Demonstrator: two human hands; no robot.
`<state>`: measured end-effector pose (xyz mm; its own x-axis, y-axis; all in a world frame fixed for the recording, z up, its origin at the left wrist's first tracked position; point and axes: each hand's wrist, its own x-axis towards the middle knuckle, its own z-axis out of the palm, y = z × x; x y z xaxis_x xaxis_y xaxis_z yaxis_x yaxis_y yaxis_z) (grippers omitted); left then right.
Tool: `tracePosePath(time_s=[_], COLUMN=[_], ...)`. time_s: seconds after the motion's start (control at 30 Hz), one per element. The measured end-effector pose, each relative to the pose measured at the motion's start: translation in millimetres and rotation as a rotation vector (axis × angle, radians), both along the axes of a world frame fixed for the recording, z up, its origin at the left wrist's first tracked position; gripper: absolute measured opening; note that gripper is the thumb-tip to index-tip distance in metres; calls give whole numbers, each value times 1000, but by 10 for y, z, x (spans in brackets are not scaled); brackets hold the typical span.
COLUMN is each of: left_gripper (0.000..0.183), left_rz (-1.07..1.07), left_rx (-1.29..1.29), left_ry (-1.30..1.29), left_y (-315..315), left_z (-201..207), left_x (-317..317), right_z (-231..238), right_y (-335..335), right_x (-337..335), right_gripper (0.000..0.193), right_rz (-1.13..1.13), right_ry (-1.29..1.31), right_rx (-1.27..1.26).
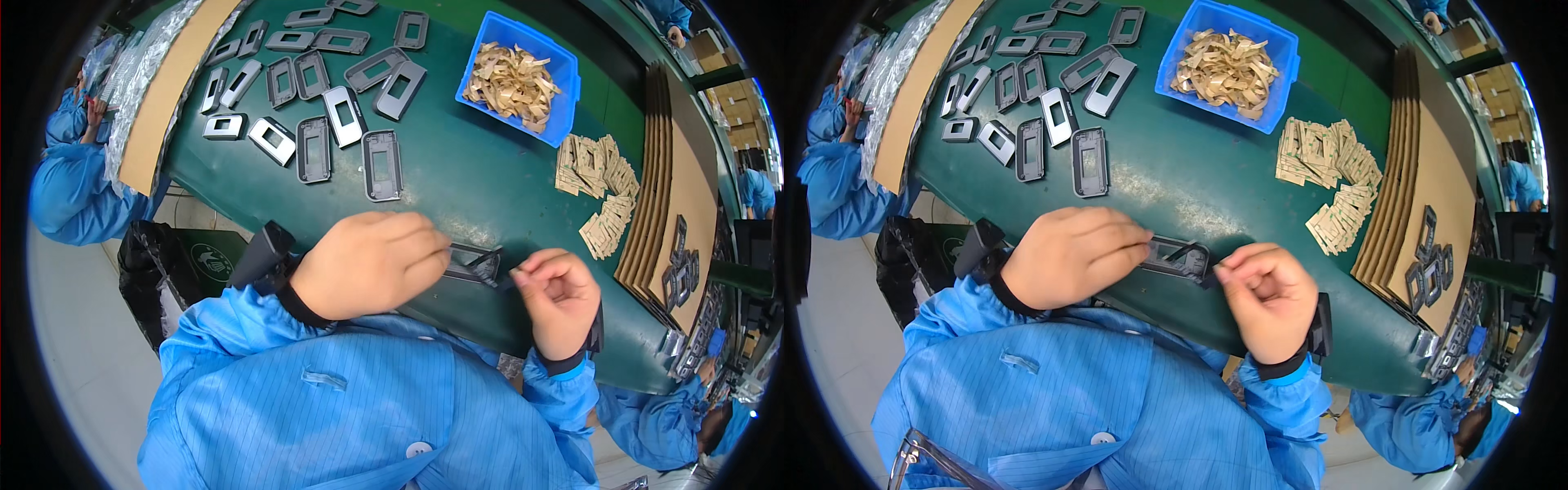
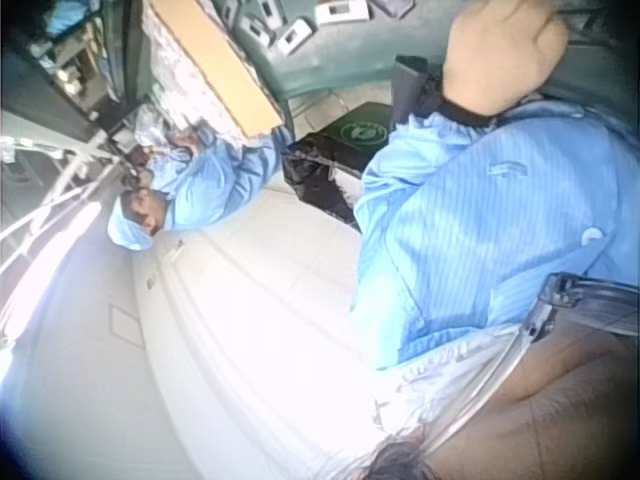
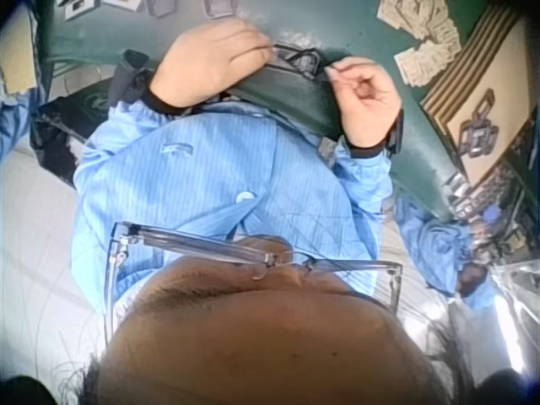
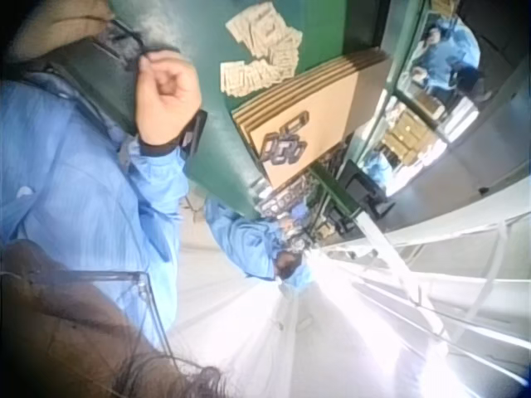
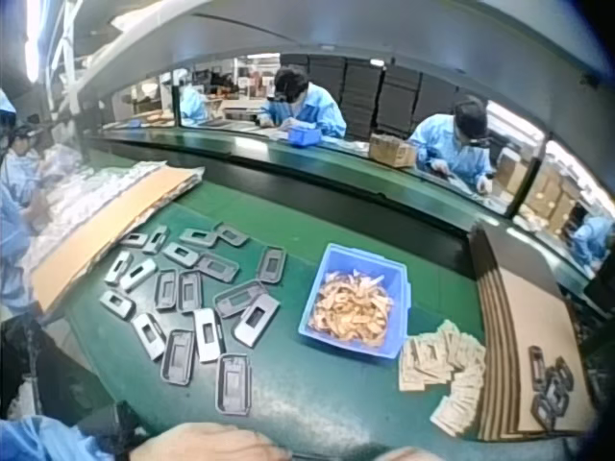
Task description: Assembling or inspecting cell phone frames and adhesive components at an industrial workstation.
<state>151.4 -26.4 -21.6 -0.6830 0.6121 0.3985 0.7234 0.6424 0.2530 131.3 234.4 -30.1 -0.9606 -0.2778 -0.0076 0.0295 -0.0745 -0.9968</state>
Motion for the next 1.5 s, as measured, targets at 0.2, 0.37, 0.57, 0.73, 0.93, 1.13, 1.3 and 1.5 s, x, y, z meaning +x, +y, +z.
tracePosePath(time_s=[0.2,0.37,0.57,0.73,0.93,1.13,1.3,1.5], left_gripper=[29,30,29,12,19,18,17,24], left_rz=[26,-106,11,27,-21,-143,-125,-66], left_rx=[64,270,124,53,70,99,78,134], left_ry=[-355,-744,-286,-147,-493,-194,-224,-316], left_y=[22,63,71,215,409,459,494,407], left_z=[55,75,71,-63,-39,-78,-82,-97], left_x=[-32,116,-72,-177,-170,-224,-214,-108], right_z=[-120,-159,-155,-157,-166,-187,-184,-109], right_y=[217,212,200,197,162,190,202,187], right_x=[-136,-124,-134,-117,-104,-122,-126,-92], right_gripper=[17,18,18,17,17,17,16,20], right_rz=[-146,-142,-171,-176,-207,-294,-279,-217], right_ry=[-110,-119,-112,-98,-68,-30,-53,-76], right_rx=[-175,-157,-170,-136,-148,-228,-229,-108])
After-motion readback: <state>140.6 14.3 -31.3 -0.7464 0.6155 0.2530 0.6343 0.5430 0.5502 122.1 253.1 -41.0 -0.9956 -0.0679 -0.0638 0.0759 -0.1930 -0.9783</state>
